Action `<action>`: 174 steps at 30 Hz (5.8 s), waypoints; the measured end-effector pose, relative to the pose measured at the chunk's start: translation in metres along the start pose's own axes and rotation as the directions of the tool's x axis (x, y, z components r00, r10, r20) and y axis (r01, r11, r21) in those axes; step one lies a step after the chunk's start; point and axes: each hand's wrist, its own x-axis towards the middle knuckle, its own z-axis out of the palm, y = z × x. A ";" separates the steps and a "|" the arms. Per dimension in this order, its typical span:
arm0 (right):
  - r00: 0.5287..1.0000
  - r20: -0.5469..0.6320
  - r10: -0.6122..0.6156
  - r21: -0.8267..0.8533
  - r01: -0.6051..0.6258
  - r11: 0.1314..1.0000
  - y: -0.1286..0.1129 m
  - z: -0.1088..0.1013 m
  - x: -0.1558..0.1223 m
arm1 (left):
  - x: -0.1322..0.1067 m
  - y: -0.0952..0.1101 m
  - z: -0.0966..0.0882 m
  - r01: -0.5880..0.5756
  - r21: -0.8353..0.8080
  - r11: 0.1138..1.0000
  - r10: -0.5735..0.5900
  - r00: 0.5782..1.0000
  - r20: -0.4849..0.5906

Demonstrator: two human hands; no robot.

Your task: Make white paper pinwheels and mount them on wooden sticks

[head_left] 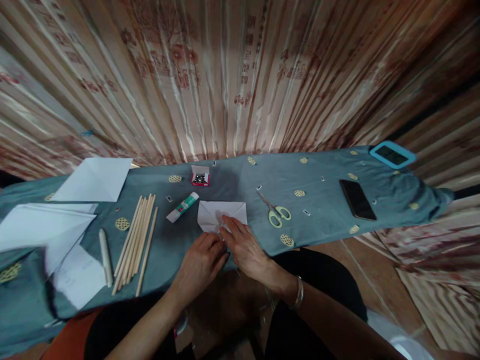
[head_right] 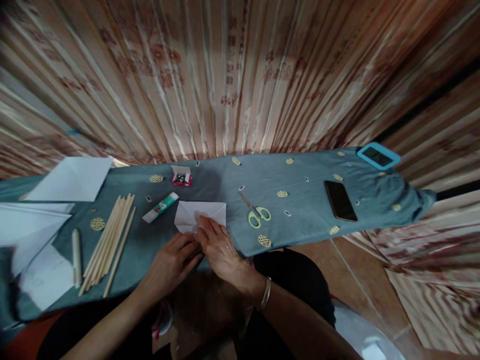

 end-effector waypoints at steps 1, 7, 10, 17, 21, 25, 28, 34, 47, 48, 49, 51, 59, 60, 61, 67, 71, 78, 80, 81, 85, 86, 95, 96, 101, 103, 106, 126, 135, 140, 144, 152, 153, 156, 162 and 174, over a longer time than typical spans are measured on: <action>1.000 0.008 -0.001 -0.001 0.001 1.000 0.000 -0.001 0.000 | 0.000 0.000 0.001 -0.003 0.006 1.000 0.003 1.000 -0.002; 0.998 0.034 0.048 0.048 -0.049 0.998 0.000 -0.004 0.002 | 0.002 -0.002 0.004 -0.013 0.018 1.000 0.013 1.000 -0.007; 0.997 0.053 0.053 0.050 -0.055 0.997 -0.002 -0.004 0.003 | 0.003 -0.002 0.004 -0.016 0.018 1.000 0.016 1.000 -0.005; 0.992 0.074 0.106 0.147 -0.116 0.982 0.004 -0.007 0.001 | 0.002 0.003 0.001 0.020 0.046 0.999 -0.021 1.000 0.020; 0.992 0.015 0.124 0.212 -0.124 0.969 0.019 -0.009 0.003 | 0.001 0.004 0.000 0.036 0.046 0.998 -0.038 0.998 0.049; 0.976 -0.075 0.204 0.181 -0.188 0.965 0.037 -0.010 0.012 | -0.001 0.003 -0.003 0.012 0.047 0.999 -0.015 0.998 0.064; 0.966 -0.100 0.238 0.158 -0.221 0.962 0.049 -0.011 0.018 | -0.003 -0.001 -0.005 -0.012 0.053 0.999 0.008 0.997 0.071; 0.965 -0.121 0.235 0.187 -0.210 0.960 0.058 -0.020 0.014 | -0.004 -0.021 -0.013 0.005 0.132 0.991 -0.008 1.000 0.021; 0.969 -0.035 0.245 0.046 -0.243 0.969 0.048 -0.036 -0.004 | 0.001 -0.025 -0.018 0.026 0.137 0.990 -0.019 0.998 -0.054; 0.972 -0.047 0.232 0.043 -0.230 0.972 0.048 -0.036 -0.004 | 0.000 -0.020 -0.016 0.006 0.117 0.993 0.001 0.998 -0.060; 0.974 -0.061 0.217 0.045 -0.215 0.976 0.048 -0.035 -0.005 | -0.002 -0.014 -0.014 -0.020 0.092 0.996 0.025 0.998 -0.061; 0.980 -0.087 0.178 0.073 -0.172 0.982 0.047 -0.035 -0.005 | -0.005 -0.003 -0.011 -0.061 0.041 0.997 0.062 0.998 -0.019; 1.000 -0.015 0.025 0.295 -0.019 0.955 0.039 -0.034 -0.008 | -0.006 0.009 -0.002 -0.078 0.022 0.997 0.077 0.995 0.064; 1.000 -0.004 0.021 0.318 -0.019 0.948 0.040 -0.034 -0.008 | -0.006 0.009 -0.002 -0.090 0.028 0.996 0.089 0.995 0.052; 1.000 0.002 0.019 0.346 -0.018 0.938 0.042 -0.034 -0.009 | -0.006 0.008 -0.002 -0.102 0.030 0.994 0.101 0.994 0.035; 0.993 0.098 0.072 0.548 -0.115 0.829 0.051 -0.037 -0.015 | -0.010 0.004 -0.001 -0.075 -0.024 0.997 0.075 0.997 -0.030; 0.978 0.195 0.077 0.654 -0.188 0.733 0.047 -0.043 -0.015 | -0.014 0.004 -0.001 -0.061 -0.045 0.997 0.059 0.997 -0.046; 0.980 0.125 0.153 0.707 -0.197 0.680 0.041 -0.033 -0.011 | -0.011 0.009 -0.006 -0.094 -0.049 0.994 0.092 0.995 -0.038; 0.979 0.085 0.187 0.667 -0.195 0.719 0.039 -0.027 -0.011 | -0.011 0.010 -0.005 -0.095 -0.050 0.994 0.094 0.995 -0.032; 0.977 0.066 0.202 0.642 -0.196 0.741 0.038 -0.025 -0.011 | -0.012 0.009 -0.005 -0.093 -0.051 0.994 0.092 0.995 -0.028; 0.973 -0.002 0.229 0.541 -0.192 0.819 0.033 -0.022 -0.010 | -0.014 0.008 -0.002 -0.051 -0.057 0.997 0.049 0.998 -0.043; 0.975 -0.014 0.222 0.519 -0.183 0.835 0.032 -0.022 -0.009 | -0.014 0.007 -0.002 -0.037 -0.060 0.997 0.034 0.998 -0.047; 0.984 -0.050 0.173 0.412 -0.137 0.901 0.026 -0.018 -0.007 | -0.014 0.008 -0.001 -0.113 -0.058 0.992 0.113 0.994 -0.008; 0.984 -0.054 0.169 0.410 -0.133 0.903 0.026 -0.017 -0.006 | -0.014 0.008 -0.001 -0.116 -0.058 0.992 0.115 0.993 -0.017; 0.981 -0.067 0.182 0.399 -0.141 0.906 0.026 -0.016 -0.006 | -0.013 0.008 0.000 -0.083 -0.091 0.992 0.081 0.996 -0.027; 0.980 -0.066 0.189 0.388 -0.150 0.909 0.025 -0.016 -0.006 | -0.013 0.007 0.001 -0.063 -0.117 0.991 0.060 0.998 -0.028; 0.979 -0.060 0.193 0.380 -0.156 0.912 0.025 -0.017 -0.006 | -0.014 0.006 0.003 -0.047 -0.141 0.989 0.043 0.999 -0.029; 0.977 -0.073 0.200 0.358 -0.162 0.920 0.024 -0.015 -0.008 | -0.012 0.005 0.004 -0.024 -0.179 0.983 0.021 1.000 -0.021; 0.978 -0.069 0.197 0.353 -0.160 0.922 0.022 -0.017 -0.008 | -0.012 0.004 0.004 -0.026 -0.190 0.981 0.022 0.999 -0.025; 0.979 -0.065 0.194 0.371 -0.157 0.915 0.020 -0.017 -0.010 | -0.012 0.004 0.005 -0.024 -0.201 0.979 0.019 0.999 -0.029; 0.988 -0.057 0.146 0.350 -0.117 0.929 0.018 -0.018 -0.010 | -0.011 0.004 0.004 -0.021 -0.195 0.981 0.017 1.000 -0.021; 0.996 -0.019 0.090 0.287 -0.080 0.955 0.016 -0.018 -0.011 | -0.011 0.004 0.003 -0.016 -0.195 0.981 0.016 1.000 0.000; 0.996 -0.016 0.087 0.285 -0.079 0.955 0.016 -0.018 -0.011 | -0.010 0.004 0.004 -0.019 -0.194 0.981 0.019 1.000 -0.002; 0.998 0.009 0.069 0.252 -0.069 0.965 0.013 -0.019 -0.011 | -0.010 0.004 0.004 -0.027 -0.191 0.981 0.026 1.000 -0.009; 0.999 0.011 0.047 0.168 -0.048 0.985 0.007 -0.014 -0.012 | -0.011 0.005 0.004 -0.016 -0.180 0.983 0.017 1.000 0.008; 0.995 -0.046 0.093 0.239 -0.079 0.968 0.008 -0.006 -0.011 | -0.008 0.007 0.003 -0.017 -0.102 0.995 0.020 1.000 0.022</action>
